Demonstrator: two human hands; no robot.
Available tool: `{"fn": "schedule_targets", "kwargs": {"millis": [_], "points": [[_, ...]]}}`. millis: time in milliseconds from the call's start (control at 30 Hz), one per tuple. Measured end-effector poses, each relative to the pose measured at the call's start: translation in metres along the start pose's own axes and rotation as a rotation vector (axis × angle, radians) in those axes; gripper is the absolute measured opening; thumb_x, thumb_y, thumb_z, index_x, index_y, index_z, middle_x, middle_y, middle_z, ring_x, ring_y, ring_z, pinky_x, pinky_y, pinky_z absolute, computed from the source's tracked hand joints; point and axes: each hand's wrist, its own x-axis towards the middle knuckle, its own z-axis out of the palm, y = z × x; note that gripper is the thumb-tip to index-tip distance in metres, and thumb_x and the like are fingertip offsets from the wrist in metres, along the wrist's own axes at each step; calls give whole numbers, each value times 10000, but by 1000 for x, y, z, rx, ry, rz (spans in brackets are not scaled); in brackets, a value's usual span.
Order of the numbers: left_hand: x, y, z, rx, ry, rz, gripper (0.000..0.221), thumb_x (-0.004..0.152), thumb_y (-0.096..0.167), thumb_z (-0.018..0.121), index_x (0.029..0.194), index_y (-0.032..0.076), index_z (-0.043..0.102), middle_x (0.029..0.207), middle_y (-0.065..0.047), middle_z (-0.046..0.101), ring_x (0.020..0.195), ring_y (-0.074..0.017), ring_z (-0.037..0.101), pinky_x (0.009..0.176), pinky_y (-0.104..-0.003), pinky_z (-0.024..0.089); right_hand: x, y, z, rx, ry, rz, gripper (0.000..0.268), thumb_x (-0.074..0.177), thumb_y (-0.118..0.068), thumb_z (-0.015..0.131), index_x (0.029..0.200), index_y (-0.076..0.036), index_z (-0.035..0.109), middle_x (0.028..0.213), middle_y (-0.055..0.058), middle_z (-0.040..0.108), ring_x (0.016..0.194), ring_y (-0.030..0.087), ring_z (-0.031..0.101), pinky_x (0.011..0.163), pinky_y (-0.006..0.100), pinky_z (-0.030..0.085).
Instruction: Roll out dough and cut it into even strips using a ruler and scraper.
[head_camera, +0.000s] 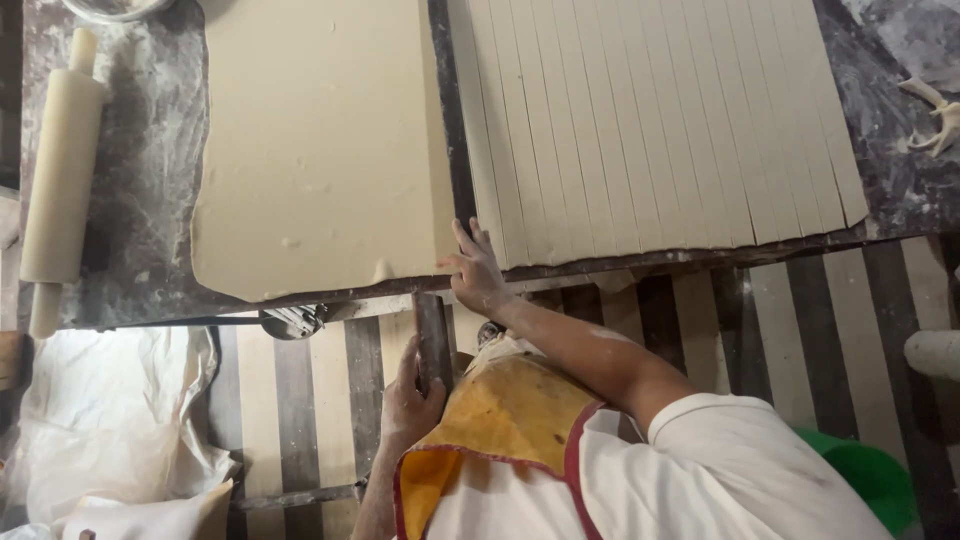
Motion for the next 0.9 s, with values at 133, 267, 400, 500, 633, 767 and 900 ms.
{"fn": "schedule_targets", "kwargs": {"millis": [133,267,400,500,633,767,900], "points": [[5,1,-3,47,-20,29,811,838,139,631,1577,181,300,949,-163,762,826,-320,777,732,-424,621,9,2,2,-2,27,0,359,778,12,558,1041,-91,780,1632,289,322,1550,501,166,1265,594,129],[13,9,-8,55,-40,12,808,838,122,629,1574,182,300,986,-165,761,843,-322,777,742,-424,625,-1,7,9,-33,27,23,329,780,18,545,999,-74,772,1620,290,342,1552,507,166,1264,599,123],[17,16,-13,43,-49,3,809,837,127,628,1575,168,300,961,-166,761,837,-312,785,741,-426,629,-4,6,10,20,27,51,327,777,17,536,1000,-60,762,1610,304,351,1538,519,180,1259,597,136],[23,22,-13,123,-107,-70,819,842,138,643,1578,161,286,932,-175,747,811,-323,769,738,-441,612,-4,12,16,22,24,42,321,777,19,532,1002,-55,749,1603,315,341,1530,532,184,1249,602,145],[26,26,-14,100,-94,-36,812,838,127,643,1571,142,294,957,-177,744,833,-322,766,730,-440,614,-8,23,23,27,41,26,297,788,26,535,996,-43,735,1615,307,353,1543,529,195,1268,595,171],[33,34,-13,92,-98,-85,806,846,131,638,1578,164,302,964,-182,752,832,-325,766,740,-447,607,-11,28,22,49,34,10,232,854,12,554,993,-39,733,1607,315,362,1536,538,199,1252,604,213],[50,33,-11,68,-69,-43,806,837,129,644,1568,175,305,1018,-184,750,863,-325,761,740,-454,604,-6,25,13,25,-36,-26,277,808,22,576,1048,27,713,1546,377,355,1466,600,185,1177,657,218]]}}
